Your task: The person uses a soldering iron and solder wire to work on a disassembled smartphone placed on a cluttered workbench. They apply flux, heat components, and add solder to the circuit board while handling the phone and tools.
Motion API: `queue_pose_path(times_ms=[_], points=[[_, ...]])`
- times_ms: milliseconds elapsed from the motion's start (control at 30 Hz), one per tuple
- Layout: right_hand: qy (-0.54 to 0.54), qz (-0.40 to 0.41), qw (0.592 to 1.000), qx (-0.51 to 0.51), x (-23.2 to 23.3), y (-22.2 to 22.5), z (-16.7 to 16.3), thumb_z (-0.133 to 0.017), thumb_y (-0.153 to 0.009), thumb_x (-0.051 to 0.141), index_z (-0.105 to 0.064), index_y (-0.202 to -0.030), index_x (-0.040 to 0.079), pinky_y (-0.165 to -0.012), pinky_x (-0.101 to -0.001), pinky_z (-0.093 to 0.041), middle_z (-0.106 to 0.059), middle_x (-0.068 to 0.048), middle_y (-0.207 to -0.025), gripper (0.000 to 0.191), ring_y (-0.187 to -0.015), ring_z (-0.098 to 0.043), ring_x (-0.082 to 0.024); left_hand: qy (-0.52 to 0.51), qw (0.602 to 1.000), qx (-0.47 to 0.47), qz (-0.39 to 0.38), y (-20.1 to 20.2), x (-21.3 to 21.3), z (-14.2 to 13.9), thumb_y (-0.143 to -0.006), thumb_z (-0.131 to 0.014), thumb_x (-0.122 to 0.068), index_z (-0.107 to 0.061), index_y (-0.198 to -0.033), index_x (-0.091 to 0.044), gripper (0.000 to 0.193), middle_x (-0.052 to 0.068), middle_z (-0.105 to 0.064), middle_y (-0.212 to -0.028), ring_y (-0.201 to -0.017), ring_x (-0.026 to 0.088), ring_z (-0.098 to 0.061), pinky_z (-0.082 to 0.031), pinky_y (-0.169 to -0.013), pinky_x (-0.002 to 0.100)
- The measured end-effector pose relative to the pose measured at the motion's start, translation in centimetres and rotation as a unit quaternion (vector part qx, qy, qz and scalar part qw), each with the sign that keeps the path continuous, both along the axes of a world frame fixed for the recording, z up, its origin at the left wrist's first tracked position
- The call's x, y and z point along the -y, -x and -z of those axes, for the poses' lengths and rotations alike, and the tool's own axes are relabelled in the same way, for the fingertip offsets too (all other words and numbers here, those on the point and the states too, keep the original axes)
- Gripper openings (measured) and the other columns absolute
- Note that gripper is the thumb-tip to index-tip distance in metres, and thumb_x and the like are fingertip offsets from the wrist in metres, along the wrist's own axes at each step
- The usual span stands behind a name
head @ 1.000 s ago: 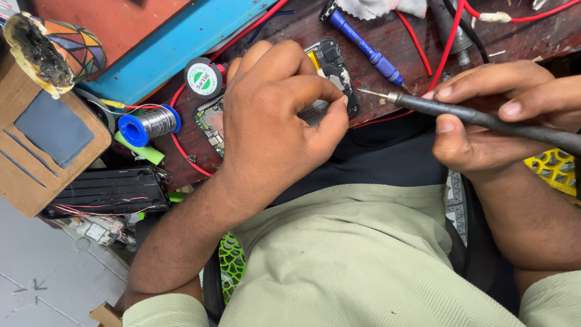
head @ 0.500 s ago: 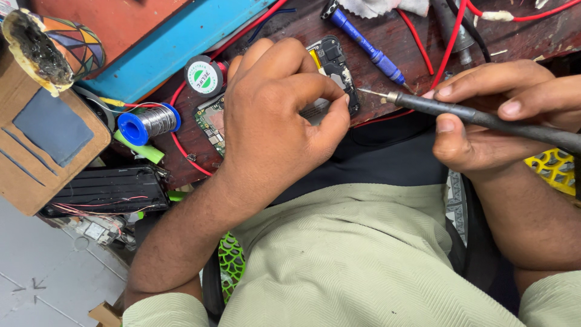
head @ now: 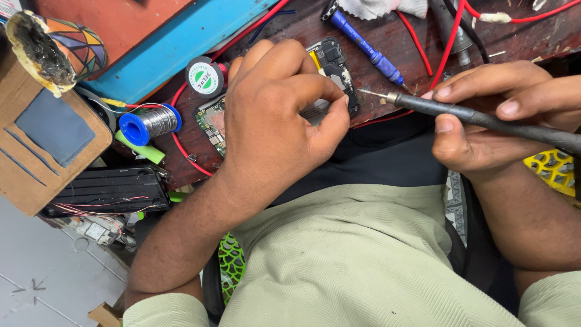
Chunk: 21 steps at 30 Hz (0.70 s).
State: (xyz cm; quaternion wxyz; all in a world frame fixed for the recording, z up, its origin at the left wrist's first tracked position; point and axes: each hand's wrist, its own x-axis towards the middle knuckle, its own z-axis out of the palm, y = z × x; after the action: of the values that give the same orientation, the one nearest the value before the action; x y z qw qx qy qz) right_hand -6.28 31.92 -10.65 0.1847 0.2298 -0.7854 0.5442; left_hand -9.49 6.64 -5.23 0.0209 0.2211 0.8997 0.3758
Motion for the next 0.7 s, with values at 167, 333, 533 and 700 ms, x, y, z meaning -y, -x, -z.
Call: queue_pose_path(times_ms=[167,333,533,700], points=[[-0.008,0.001,1.000,0.001,-0.05,-0.02,-0.05,-0.070,-0.086,-0.006,-0.024,-0.118,-0.006,-0.065,-0.0320,-0.061,-0.062,-0.026,-0.100,0.056,-0.068,-0.071,-0.027,0.002,1.000,0.000,-0.001,-0.01,-0.08,0.08,-0.083,-0.085,-0.019,-0.077,-0.086,-0.014,0.010,0.002,-0.057,-0.091,-0.095,0.025,-0.057,-0.042,-0.086,0.042],[-0.015,0.004,1.000,0.006,-0.06,-0.07,0.00,-0.071,-0.087,-0.007,-0.024,-0.119,-0.007,-0.064,-0.0323,-0.061,-0.062,-0.027,-0.099,0.057,-0.067,-0.070,-0.028,0.002,1.000,0.000,-0.001,-0.01,-0.08,0.14,-0.084,-0.085,-0.019,-0.077,-0.087,-0.014,0.010,0.001,-0.058,-0.091,-0.096,0.024,-0.057,-0.042,-0.086,0.042],[-0.015,0.005,1.000,0.001,-0.04,-0.03,-0.06,-0.071,-0.086,-0.005,-0.023,-0.119,-0.005,-0.065,-0.0327,-0.062,-0.064,-0.027,-0.100,0.059,-0.069,-0.072,-0.028,0.004,1.000,0.000,-0.001,0.00,-0.17,0.18,-0.083,-0.085,-0.019,-0.077,-0.086,-0.014,0.010,0.002,-0.058,-0.091,-0.096,0.025,-0.057,-0.042,-0.085,0.043],[-0.016,-0.003,1.000,-0.008,-0.06,0.21,-0.17,-0.071,-0.087,-0.007,-0.023,-0.117,-0.004,-0.063,-0.0323,-0.061,-0.063,-0.027,-0.098,0.057,-0.066,-0.071,-0.028,0.004,1.000,0.003,-0.001,0.00,-0.15,0.18,-0.083,-0.085,-0.020,-0.077,-0.086,-0.014,0.010,0.002,-0.057,-0.091,-0.095,0.025,-0.057,-0.042,-0.085,0.042]])
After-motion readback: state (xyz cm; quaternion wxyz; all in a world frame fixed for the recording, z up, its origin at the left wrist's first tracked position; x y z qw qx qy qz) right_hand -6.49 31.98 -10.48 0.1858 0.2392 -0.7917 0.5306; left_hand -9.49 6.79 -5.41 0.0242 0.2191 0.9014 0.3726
